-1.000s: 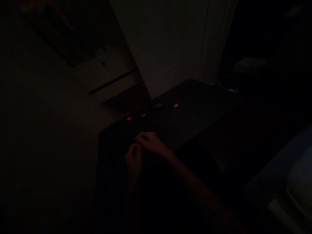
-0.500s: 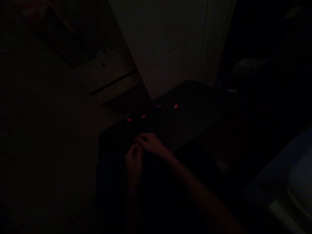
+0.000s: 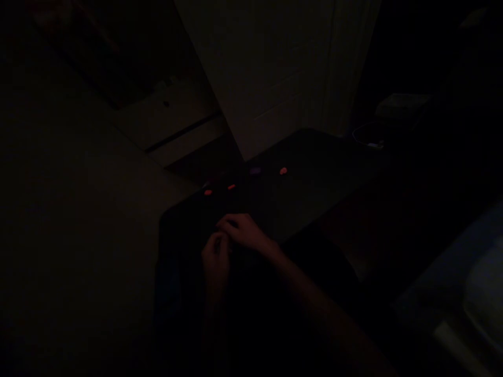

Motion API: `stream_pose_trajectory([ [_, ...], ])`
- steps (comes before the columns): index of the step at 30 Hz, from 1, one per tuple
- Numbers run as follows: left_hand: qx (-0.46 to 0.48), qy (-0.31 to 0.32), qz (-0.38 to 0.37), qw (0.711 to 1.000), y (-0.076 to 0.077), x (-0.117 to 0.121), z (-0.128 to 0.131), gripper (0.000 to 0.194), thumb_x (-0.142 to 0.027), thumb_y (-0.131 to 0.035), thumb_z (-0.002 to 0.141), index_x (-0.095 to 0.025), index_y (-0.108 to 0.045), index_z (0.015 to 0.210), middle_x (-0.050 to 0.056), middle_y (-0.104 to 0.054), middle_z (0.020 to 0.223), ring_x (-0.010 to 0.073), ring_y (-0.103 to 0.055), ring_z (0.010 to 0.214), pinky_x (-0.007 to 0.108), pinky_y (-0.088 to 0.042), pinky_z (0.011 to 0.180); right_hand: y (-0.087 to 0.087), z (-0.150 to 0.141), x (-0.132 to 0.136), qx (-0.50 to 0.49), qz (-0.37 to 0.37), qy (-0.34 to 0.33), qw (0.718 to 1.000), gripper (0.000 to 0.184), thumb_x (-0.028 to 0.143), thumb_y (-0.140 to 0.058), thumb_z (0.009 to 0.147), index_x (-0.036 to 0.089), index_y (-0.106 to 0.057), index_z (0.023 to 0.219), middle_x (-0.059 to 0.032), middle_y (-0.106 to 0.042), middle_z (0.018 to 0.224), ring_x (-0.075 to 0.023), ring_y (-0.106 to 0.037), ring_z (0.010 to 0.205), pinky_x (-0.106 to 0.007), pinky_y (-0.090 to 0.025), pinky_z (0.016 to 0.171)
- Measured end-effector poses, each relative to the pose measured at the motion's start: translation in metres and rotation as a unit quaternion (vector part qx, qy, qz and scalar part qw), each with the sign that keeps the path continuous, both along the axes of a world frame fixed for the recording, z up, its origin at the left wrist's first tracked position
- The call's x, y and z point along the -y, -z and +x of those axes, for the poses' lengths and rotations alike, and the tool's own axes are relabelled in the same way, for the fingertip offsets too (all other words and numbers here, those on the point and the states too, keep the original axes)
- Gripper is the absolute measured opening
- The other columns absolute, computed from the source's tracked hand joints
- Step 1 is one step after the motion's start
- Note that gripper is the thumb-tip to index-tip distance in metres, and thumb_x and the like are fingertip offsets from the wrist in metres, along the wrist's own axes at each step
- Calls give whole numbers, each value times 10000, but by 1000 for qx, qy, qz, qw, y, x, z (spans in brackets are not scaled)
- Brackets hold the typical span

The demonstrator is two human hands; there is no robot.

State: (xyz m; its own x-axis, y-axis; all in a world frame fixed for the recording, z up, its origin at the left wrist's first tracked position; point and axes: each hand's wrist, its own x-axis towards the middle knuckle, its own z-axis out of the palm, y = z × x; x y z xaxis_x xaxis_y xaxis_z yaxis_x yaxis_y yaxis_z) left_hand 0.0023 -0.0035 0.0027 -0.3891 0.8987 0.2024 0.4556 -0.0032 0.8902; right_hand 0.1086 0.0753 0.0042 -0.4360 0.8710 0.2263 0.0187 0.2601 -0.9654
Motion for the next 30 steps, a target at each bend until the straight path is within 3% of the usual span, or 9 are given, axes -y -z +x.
stream_pose_trajectory([
  [30, 5, -4, 5, 1000, -1, 0, 1, 235, -388, -569, 913, -195, -650, 807, -3, -618, 694, 150, -585, 656, 236, -451, 614, -1, 0, 0, -5, -3, -1, 1000, 224, 242, -544, 962, 175, -756, 945, -32, -772, 939, -163, -709, 877, -248, -499, 781],
])
